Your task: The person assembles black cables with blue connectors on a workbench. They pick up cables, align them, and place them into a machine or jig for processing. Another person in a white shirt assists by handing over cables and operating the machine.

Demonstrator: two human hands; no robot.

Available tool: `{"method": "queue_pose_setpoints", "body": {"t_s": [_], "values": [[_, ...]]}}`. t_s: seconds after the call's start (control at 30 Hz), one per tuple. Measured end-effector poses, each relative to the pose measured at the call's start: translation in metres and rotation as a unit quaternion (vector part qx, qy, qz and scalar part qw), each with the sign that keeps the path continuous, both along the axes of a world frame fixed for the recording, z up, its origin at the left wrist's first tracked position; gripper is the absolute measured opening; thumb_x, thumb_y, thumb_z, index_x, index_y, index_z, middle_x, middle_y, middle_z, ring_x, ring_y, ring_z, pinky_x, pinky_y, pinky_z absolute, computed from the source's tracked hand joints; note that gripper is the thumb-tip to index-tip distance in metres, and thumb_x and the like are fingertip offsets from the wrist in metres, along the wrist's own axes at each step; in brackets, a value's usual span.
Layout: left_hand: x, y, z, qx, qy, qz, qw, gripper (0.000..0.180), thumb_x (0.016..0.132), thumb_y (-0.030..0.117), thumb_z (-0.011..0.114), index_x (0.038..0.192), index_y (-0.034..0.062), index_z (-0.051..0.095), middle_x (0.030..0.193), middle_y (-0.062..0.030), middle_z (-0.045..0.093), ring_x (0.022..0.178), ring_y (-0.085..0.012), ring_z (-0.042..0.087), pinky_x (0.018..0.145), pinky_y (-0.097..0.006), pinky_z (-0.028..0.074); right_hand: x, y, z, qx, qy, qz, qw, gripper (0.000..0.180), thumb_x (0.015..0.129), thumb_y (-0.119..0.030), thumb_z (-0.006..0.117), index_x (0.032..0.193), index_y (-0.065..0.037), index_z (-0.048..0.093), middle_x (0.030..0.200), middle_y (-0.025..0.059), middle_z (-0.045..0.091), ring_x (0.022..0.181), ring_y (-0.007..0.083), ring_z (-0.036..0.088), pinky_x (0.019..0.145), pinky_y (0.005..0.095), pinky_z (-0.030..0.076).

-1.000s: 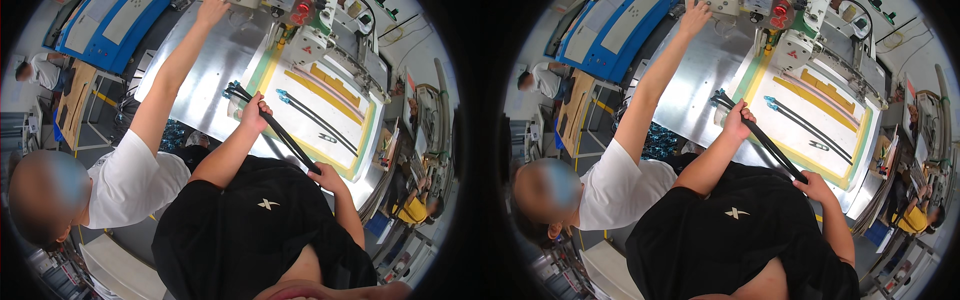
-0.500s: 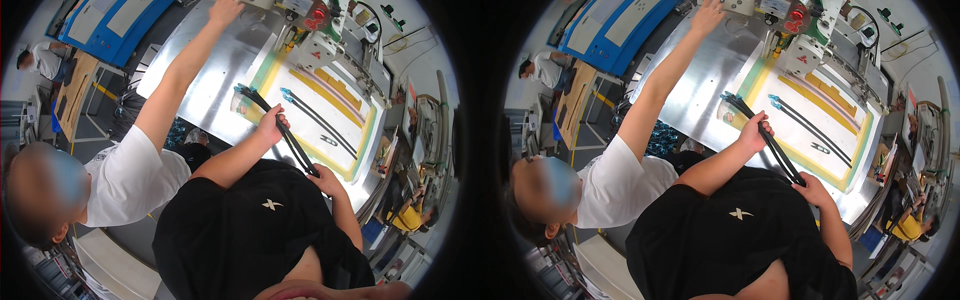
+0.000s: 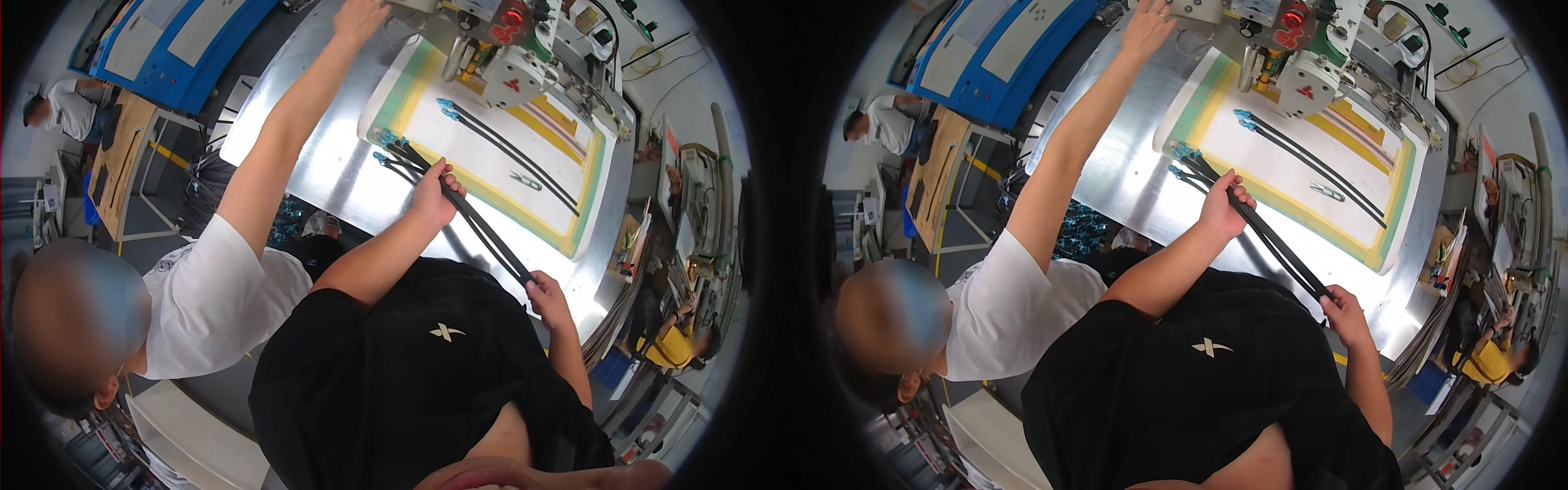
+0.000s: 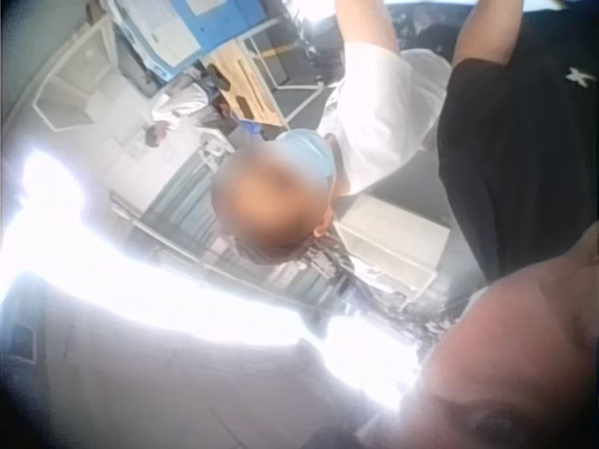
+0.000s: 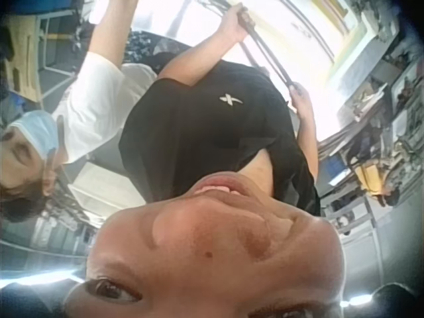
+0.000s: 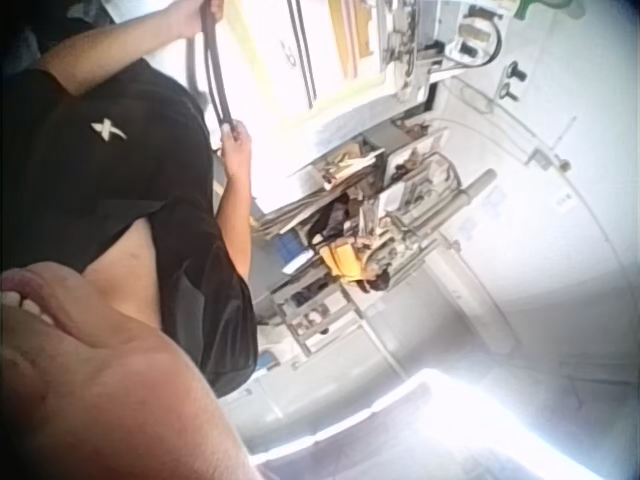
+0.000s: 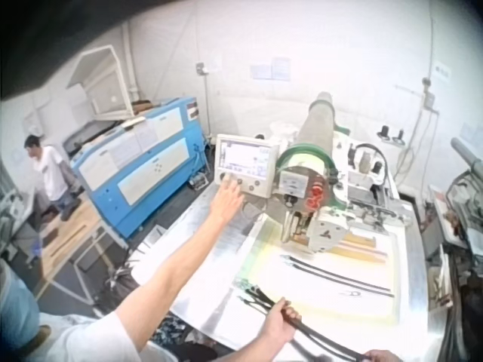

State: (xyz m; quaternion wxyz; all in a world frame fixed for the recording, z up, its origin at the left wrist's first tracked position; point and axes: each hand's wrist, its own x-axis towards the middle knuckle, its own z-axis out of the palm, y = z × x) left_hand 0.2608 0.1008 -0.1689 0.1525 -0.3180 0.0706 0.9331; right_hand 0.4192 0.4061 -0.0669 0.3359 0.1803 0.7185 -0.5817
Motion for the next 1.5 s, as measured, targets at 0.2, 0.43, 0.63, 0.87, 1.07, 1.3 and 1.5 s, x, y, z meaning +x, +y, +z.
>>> {"method": "queue_pose_setpoints", "body": {"t_s": [0.2, 0.43, 0.63, 0.87, 1.07, 1.3, 1.5], "values": [[0.022, 0.05, -0.002, -0.004, 0.004, -0.023, 1.0, 0.022, 0.102, 0.029, 0.063, 0.092, 0.0114, 0.056, 0.064, 0.0011, 0.049, 0.062, -0.0151, 0.051, 0.069, -0.035, 0.049, 0.019, 0.025, -0.025, -0.059, 0.099, -0.057, 0.992, 0.026, 0.107, -0.03, 0.056, 0.104, -0.005, 0.064, 0.069, -0.0049, 0.052, 0.054, 0.0048, 0.046, 0.048, 0.0229, 0.035], [0.036, 0.091, -0.005, -0.009, 0.01, -0.032, 0.999, 0.021, 0.104, 0.027, 0.06, 0.091, 0.0114, 0.055, 0.065, 0.0016, 0.047, 0.061, -0.0139, 0.049, 0.066, -0.033, 0.046, 0.019, 0.043, -0.015, -0.036, 0.058, -0.072, 0.995, 0.027, 0.102, -0.03, 0.065, 0.113, -0.005, 0.066, 0.08, 0.0009, 0.063, 0.064, 0.0089, 0.059, 0.057, 0.0242, 0.046], [0.043, 0.115, -0.005, 0.004, 0.006, -0.03, 1.0, 0.021, 0.104, 0.028, 0.06, 0.091, 0.0125, 0.054, 0.063, 0.0027, 0.044, 0.058, -0.0117, 0.044, 0.061, -0.03, 0.042, 0.017, 0.057, -0.005, 0.102, 0.084, 0.145, 0.981, 0.035, 0.095, -0.032, 0.074, 0.111, -0.002, 0.067, 0.086, 0.0045, 0.068, 0.084, 0.0128, 0.061, 0.078, 0.0315, 0.05], [0.043, 0.116, -0.003, -0.019, 0.01, -0.04, 0.999, 0.023, 0.105, 0.03, 0.058, 0.09, 0.0143, 0.053, 0.061, 0.0035, 0.039, 0.054, -0.0114, 0.039, 0.057, -0.029, 0.039, 0.008, 0.055, 0.004, 0.151, 0.095, 0.207, 0.962, 0.034, 0.092, -0.031, 0.076, 0.106, 0.0, 0.068, 0.082, 0.0088, 0.066, 0.079, 0.0158, 0.061, 0.076, 0.0333, 0.051], [0.044, 0.116, -0.003, -0.019, 0.013, -0.044, 0.999, 0.023, 0.105, 0.03, 0.058, 0.09, 0.0144, 0.052, 0.06, 0.0035, 0.038, 0.053, -0.0111, 0.038, 0.055, -0.029, 0.038, 0.011, 0.059, 0.006, 0.137, 0.104, 0.204, 0.964, 0.03, 0.091, -0.025, 0.074, 0.105, 0.0, 0.068, 0.079, 0.0098, 0.066, 0.074, 0.0174, 0.06, 0.072, 0.0348, 0.05], [0.044, 0.116, -0.001, -0.008, -0.003, -0.041, 0.999, 0.023, 0.105, 0.031, 0.059, 0.091, 0.0144, 0.052, 0.06, 0.0035, 0.038, 0.053, -0.0113, 0.038, 0.056, -0.029, 0.039, 0.013, 0.057, 0.009, 0.18, 0.139, 0.217, 0.949, 0.021, 0.094, -0.019, 0.068, 0.106, -0.002, 0.067, 0.074, 0.0085, 0.063, 0.07, 0.0166, 0.057, 0.067, 0.0349, 0.048], [0.045, 0.116, -0.001, -0.024, 0.002, -0.043, 0.999, 0.023, 0.105, 0.032, 0.059, 0.092, 0.0146, 0.051, 0.062, 0.0034, 0.039, 0.054, -0.0118, 0.039, 0.056, -0.03, 0.039, 0.015, 0.056, 0.005, 0.165, 0.13, 0.205, 0.956, 0.02, 0.096, -0.018, 0.067, 0.107, -0.002, 0.066, 0.075, 0.0075, 0.061, 0.072, 0.0159, 0.056, 0.069, 0.0329, 0.048]]}}
